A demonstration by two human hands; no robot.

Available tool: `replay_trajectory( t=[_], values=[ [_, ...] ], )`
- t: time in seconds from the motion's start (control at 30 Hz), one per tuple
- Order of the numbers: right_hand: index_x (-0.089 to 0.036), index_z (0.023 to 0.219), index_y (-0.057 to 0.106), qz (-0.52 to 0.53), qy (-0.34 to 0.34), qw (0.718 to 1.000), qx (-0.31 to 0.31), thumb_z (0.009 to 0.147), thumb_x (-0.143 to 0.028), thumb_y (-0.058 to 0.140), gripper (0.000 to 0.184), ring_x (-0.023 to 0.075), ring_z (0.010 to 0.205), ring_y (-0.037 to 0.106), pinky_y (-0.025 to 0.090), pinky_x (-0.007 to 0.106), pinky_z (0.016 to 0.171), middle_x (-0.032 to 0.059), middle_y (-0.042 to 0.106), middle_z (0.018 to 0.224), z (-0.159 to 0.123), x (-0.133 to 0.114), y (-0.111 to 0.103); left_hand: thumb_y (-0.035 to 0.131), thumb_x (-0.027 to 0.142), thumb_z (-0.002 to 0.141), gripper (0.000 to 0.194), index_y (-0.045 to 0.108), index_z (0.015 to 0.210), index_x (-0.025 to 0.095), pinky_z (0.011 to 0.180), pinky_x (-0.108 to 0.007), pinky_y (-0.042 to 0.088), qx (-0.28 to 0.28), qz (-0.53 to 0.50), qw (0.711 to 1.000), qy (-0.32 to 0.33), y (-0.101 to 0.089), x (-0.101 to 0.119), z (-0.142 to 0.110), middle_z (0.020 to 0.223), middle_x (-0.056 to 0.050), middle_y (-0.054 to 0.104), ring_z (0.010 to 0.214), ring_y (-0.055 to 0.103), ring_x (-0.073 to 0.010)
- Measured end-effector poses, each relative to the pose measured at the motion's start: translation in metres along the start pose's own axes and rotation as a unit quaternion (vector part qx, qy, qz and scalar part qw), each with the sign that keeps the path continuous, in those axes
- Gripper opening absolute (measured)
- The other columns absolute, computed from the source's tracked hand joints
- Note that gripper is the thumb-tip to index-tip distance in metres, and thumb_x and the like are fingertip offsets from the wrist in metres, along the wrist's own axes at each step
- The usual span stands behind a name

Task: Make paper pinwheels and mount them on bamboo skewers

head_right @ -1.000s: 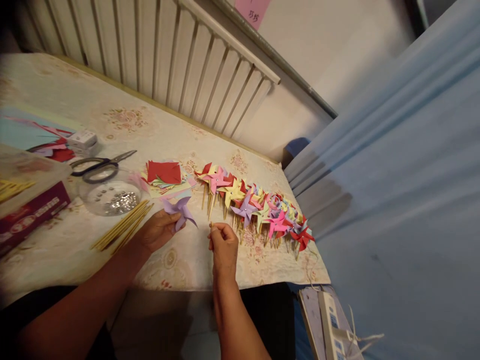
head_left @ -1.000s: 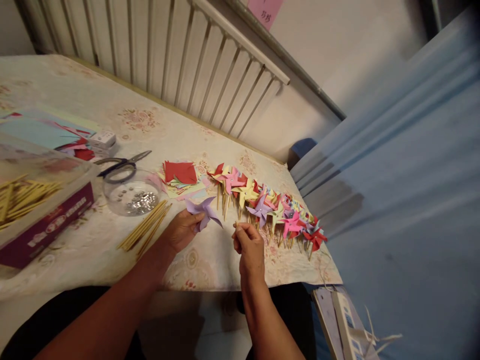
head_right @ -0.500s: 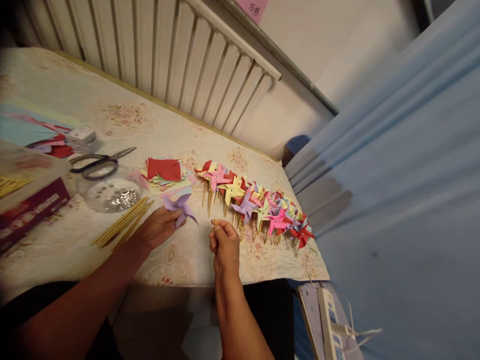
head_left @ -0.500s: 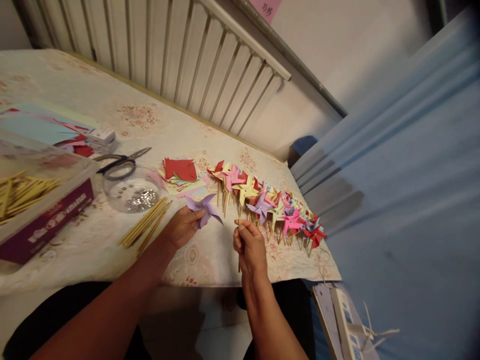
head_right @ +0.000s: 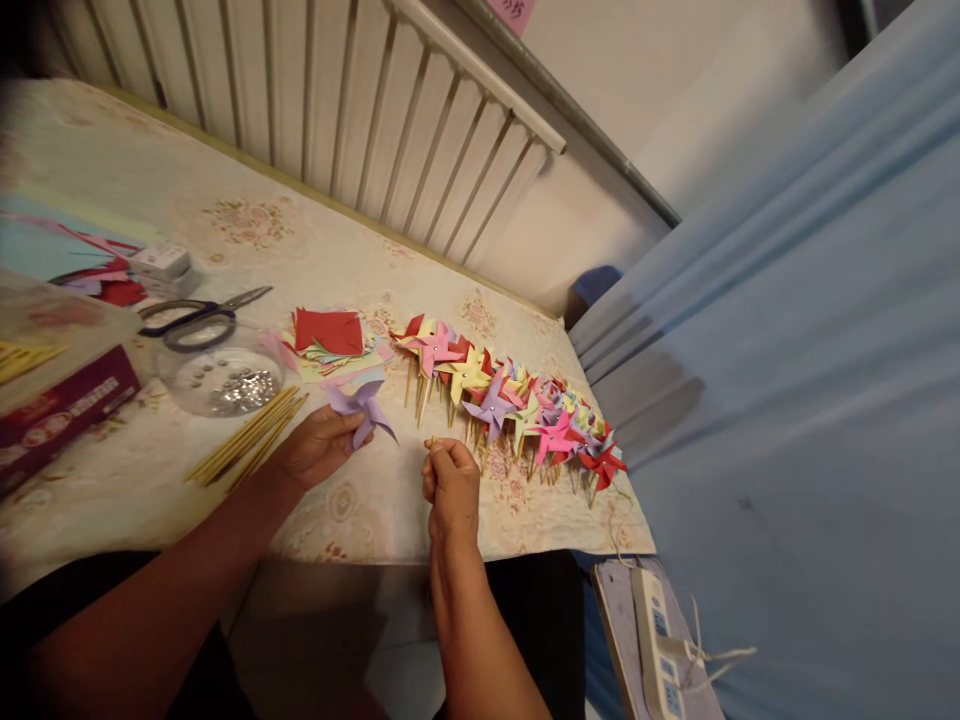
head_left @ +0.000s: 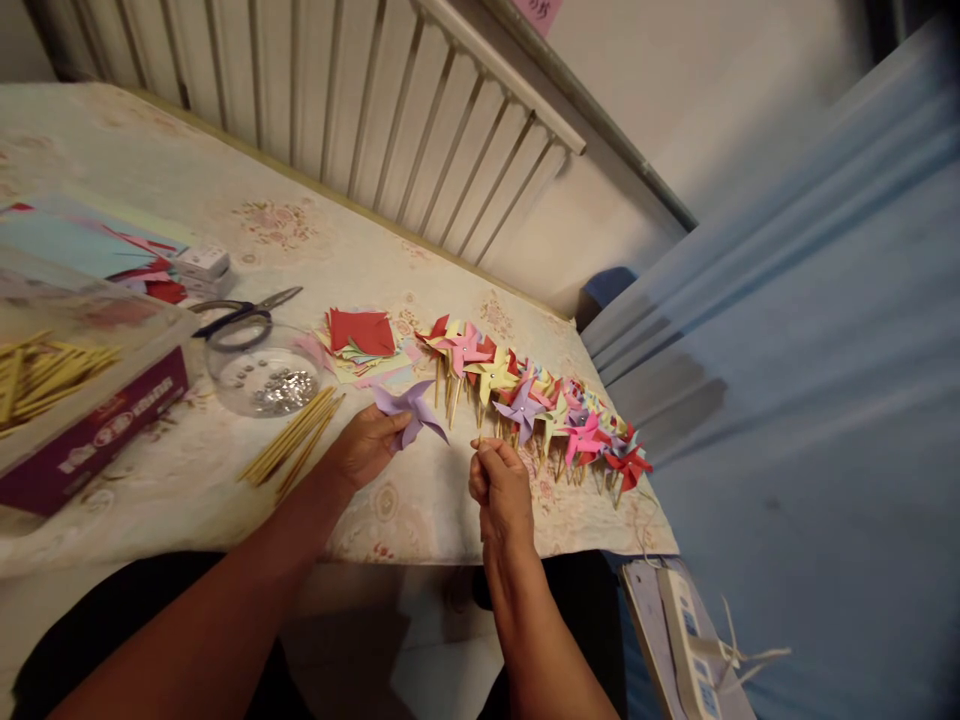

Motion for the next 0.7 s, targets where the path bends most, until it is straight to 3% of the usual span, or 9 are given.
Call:
replay_trajectory(
  t=[0.2,0.4,0.7],
  values=[
    [-0.017,0.083,0.062,-0.010,-0.006,1.000,0.007,0.066,-0.031,0.067,0.022,0.0020,0.037,0.023,0.010,0.019,0.039,-0.0073,0.051,0.054,0.0013,0.0010,-0.0012,0.076,0.019,0.068,0.012,0.067,0.074,0.013,0.050,-0.022,0.032,-0.008,-0.004,1.000,0.006,-0.0014,-0.0016,0.0005,0.064,0.000,0.058,0.055,0.046,-0.0080],
    [-0.018,0.073,0.055,-0.007,-0.005,1.000,0.017,0.068,-0.033,0.067,0.020,0.0019,0.035,0.021,0.009,0.019,0.037,-0.0092,0.046,0.049,0.0023,0.0037,-0.0013,0.078,0.020,0.066,0.015,0.068,0.075,0.013,0.051,-0.021,0.032,-0.003,-0.006,1.000,0.006,-0.0003,-0.0020,0.0004,0.068,-0.001,0.060,0.057,0.046,-0.0080],
    [-0.018,0.080,0.056,0.010,0.009,1.000,-0.015,0.068,-0.032,0.066,0.021,0.0016,0.035,0.022,0.010,0.018,0.037,-0.0093,0.048,0.051,0.0000,0.0050,0.0015,0.076,0.019,0.068,0.016,0.069,0.081,0.014,0.050,-0.021,0.034,-0.014,-0.011,1.000,-0.001,0.0001,-0.0024,0.0002,0.067,-0.001,0.061,0.055,0.046,-0.0076]
  ],
)
Point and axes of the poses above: each hand's wrist, its own z-axis towards the middle knuckle, its own y-axis out of the palm, x = y × z, the point moved 2 cm from there along z, towards the middle knuckle
